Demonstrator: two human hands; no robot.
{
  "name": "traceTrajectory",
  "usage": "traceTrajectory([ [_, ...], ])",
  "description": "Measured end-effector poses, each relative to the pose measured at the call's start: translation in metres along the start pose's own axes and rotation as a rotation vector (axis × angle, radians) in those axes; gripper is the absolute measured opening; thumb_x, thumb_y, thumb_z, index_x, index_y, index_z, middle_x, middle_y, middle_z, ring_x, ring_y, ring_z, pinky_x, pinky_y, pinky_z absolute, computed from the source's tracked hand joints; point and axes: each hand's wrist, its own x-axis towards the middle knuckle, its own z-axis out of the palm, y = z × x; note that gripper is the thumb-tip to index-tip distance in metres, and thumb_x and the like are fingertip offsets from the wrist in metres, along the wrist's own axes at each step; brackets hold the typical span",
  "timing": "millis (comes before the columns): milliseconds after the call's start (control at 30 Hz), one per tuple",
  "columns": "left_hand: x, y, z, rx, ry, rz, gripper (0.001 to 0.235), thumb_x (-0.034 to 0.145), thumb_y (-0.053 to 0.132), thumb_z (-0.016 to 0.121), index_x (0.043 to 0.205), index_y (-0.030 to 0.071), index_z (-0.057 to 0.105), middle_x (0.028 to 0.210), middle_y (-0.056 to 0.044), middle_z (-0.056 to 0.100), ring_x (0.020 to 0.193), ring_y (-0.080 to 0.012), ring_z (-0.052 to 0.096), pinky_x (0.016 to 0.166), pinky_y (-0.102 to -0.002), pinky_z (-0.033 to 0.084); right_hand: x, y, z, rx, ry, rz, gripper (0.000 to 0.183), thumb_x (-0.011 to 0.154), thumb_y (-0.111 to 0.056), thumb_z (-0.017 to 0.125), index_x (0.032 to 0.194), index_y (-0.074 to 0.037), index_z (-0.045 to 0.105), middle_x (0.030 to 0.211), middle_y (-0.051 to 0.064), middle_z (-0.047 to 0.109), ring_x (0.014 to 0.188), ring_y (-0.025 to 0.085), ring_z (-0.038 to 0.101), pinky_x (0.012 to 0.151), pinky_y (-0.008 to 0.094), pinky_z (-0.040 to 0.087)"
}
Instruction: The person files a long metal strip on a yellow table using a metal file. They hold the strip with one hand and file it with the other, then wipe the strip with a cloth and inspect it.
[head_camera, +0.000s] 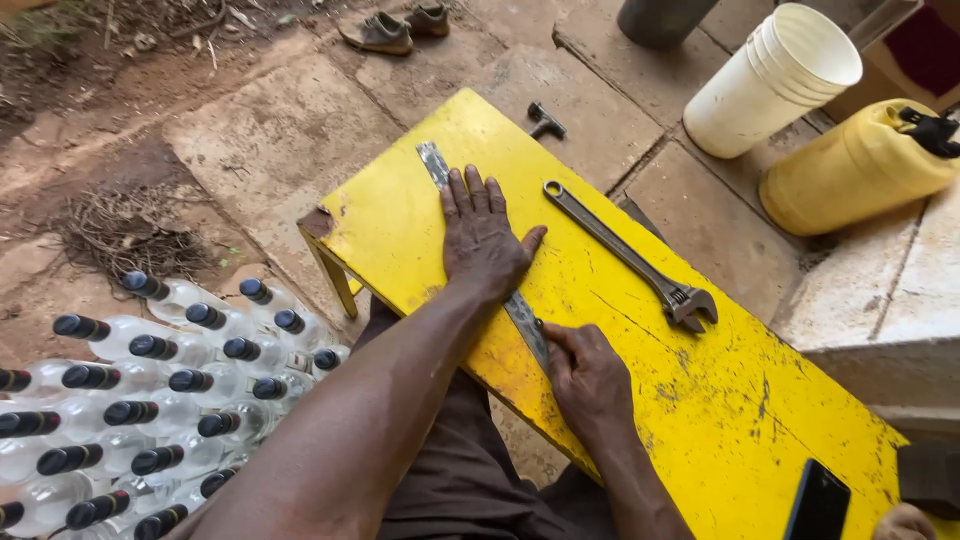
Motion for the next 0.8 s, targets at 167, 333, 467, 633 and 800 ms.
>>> traceTrajectory([
  [167,0.002,-0.001,-0.004,0.019,-0.005,-0.006,0.099,0.101,0.077,0.041,0.164,0.0,0.038,0.173,-0.032,0.023,0.163,-0.0522,0.012,0.132,-0.062,-0.001,0.001,0.009,-0.006,-0.19,-0.052,-0.071,0.026,0.101,-0.025,0.067,0.122,-0.023,0.082,0.097,0.011,0.071,0.094,0.037,0.074,0.081,0.049,0.064],
  [333,0.002,-0.001,-0.001,-0.005,0.003,-0.005,0.102,0.1,0.078,0.042,0.163,-0.001,0.039,0.173,-0.033,0.023,0.163,-0.0526,0.011,0.132,-0.061,0.0,0.011,0.001,-0.016,-0.049,-0.088,-0.119,0.027,0.102,-0.018,0.065,0.12,-0.019,0.085,0.093,0.015,0.071,0.087,0.037,0.075,0.077,0.043,0.065],
  [467,0.004,-0.005,-0.001,-0.005,-0.007,-0.008,0.102,0.1,0.078,0.041,0.164,-0.001,0.038,0.174,-0.033,0.023,0.163,-0.0521,0.011,0.133,-0.061,0.0,0.017,0.006,-0.014,-0.057,-0.088,-0.157,0.027,0.102,-0.019,0.065,0.118,-0.02,0.086,0.09,0.014,0.069,0.082,0.039,0.073,0.069,0.047,0.064],
  [633,0.005,-0.004,0.002,-0.006,-0.008,-0.007,0.101,0.101,0.078,0.038,0.165,0.0,0.035,0.175,-0.032,0.019,0.164,-0.0515,0.008,0.132,-0.061,-0.003,0.014,0.011,-0.025,-0.038,-0.114,-0.178,0.028,0.101,-0.016,0.065,0.117,-0.021,0.087,0.09,0.015,0.07,0.081,0.041,0.073,0.066,0.048,0.063],
  [800,0.004,-0.001,0.003,0.019,-0.037,-0.005,0.103,0.1,0.079,0.037,0.165,0.0,0.035,0.174,-0.033,0.019,0.163,-0.052,0.008,0.132,-0.062,-0.002,0.017,0.007,-0.024,0.0,-0.133,-0.141,0.027,0.104,-0.016,0.063,0.116,-0.019,0.086,0.091,0.014,0.07,0.079,0.037,0.074,0.063,0.044,0.063],
])
